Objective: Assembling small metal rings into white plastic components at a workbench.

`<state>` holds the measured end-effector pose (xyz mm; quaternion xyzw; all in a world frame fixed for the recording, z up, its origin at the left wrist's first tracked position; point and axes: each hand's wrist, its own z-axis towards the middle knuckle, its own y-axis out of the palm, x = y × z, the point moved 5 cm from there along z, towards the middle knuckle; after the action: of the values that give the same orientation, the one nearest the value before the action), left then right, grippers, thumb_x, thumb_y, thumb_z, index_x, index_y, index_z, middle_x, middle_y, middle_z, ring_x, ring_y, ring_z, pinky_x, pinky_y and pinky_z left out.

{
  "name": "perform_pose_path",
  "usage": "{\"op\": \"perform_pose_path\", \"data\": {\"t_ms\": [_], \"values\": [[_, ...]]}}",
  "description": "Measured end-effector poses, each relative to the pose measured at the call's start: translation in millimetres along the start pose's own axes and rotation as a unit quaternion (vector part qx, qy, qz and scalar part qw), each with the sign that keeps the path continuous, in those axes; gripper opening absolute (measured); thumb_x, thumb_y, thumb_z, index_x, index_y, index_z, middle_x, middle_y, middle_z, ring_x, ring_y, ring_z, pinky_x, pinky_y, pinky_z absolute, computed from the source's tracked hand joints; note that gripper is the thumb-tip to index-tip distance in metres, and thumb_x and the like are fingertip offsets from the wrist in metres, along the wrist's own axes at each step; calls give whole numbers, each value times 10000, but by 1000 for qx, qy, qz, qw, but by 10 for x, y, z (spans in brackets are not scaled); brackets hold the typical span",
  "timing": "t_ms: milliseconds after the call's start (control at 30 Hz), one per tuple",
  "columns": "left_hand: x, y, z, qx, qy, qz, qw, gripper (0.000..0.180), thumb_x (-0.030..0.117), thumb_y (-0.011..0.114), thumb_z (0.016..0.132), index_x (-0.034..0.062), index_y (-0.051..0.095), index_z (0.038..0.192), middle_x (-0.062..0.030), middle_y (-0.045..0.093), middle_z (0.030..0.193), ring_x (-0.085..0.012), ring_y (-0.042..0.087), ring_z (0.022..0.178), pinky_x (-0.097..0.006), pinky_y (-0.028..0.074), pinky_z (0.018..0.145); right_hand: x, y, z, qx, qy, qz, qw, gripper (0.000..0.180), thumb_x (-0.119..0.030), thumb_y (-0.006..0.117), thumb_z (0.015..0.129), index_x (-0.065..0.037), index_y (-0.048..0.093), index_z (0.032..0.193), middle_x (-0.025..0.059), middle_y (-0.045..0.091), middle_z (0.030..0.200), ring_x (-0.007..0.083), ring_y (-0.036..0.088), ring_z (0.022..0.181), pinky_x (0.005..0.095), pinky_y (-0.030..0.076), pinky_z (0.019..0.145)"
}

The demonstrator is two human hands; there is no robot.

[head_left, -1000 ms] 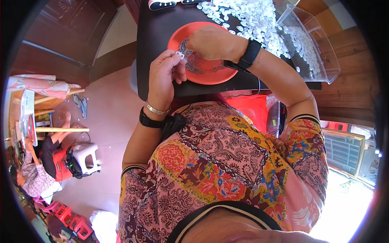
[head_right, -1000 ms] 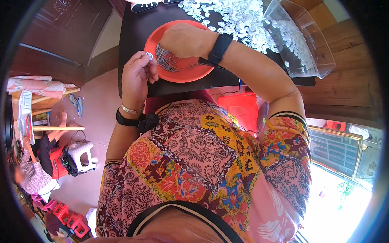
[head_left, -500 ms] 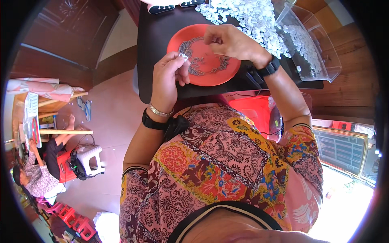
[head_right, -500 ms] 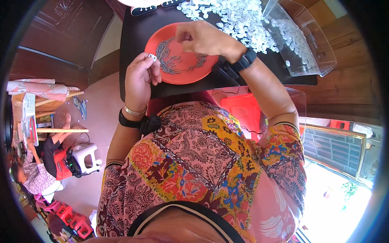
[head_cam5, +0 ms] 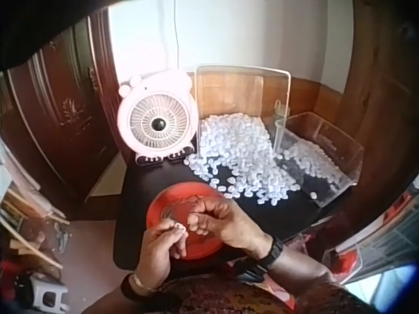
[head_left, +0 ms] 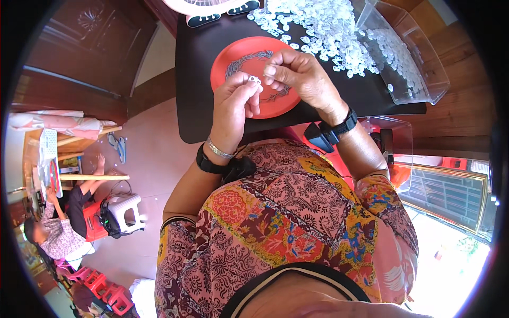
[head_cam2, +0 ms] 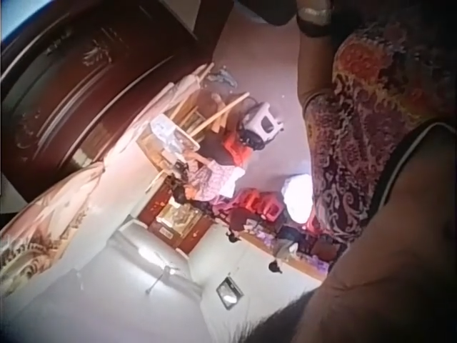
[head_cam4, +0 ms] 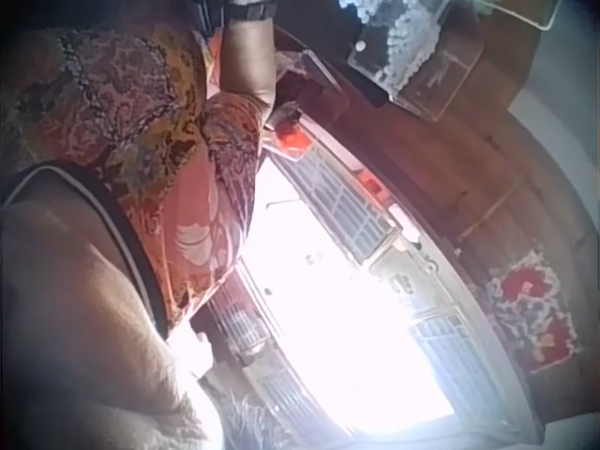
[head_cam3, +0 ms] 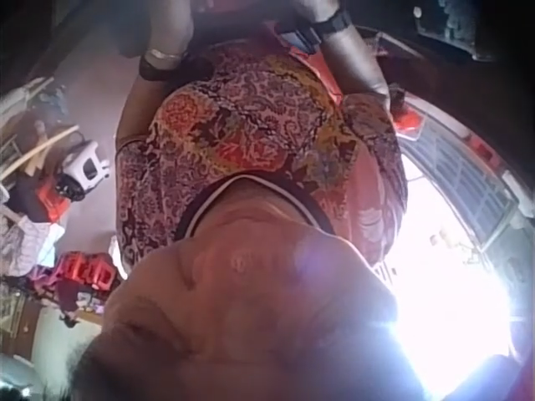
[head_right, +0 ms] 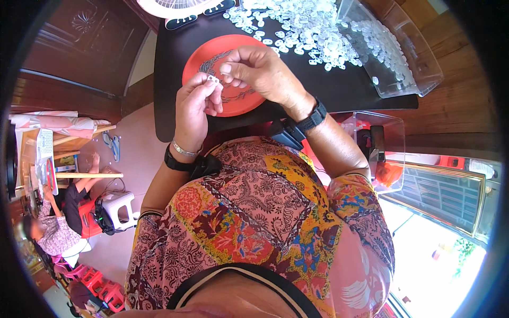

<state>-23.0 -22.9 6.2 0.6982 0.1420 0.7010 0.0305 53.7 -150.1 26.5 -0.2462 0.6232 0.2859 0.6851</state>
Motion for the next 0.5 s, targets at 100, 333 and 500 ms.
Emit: {"op": "perform_pose_path", "data": {"t_ms": [100,333,500], "values": [[15,40,-27,-6,10,-2,1000,200,204,506,890,45,582,797,9,534,625,-56,479,519,-181,339,462,-7,74,-21,5,-13,13,1000,171,-190,615,907,-21,639,911,-10,617,769,41,545,701,193,460,646],[5,35,-58,-3,7,38,999,206,191,478,901,36,565,797,14,528,643,-56,487,523,-181,330,466,34,96,-27,-1,-35,-14,999,149,-164,588,923,-27,625,879,-19,593,745,41,525,686,192,446,635],[5,29,-68,-7,46,50,998,208,188,492,894,22,554,786,13,483,617,-56,418,501,-197,311,463,-10,124,-46,-15,-37,-37,999,142,-142,580,924,-17,615,869,-14,586,734,46,524,680,199,449,631]]}}
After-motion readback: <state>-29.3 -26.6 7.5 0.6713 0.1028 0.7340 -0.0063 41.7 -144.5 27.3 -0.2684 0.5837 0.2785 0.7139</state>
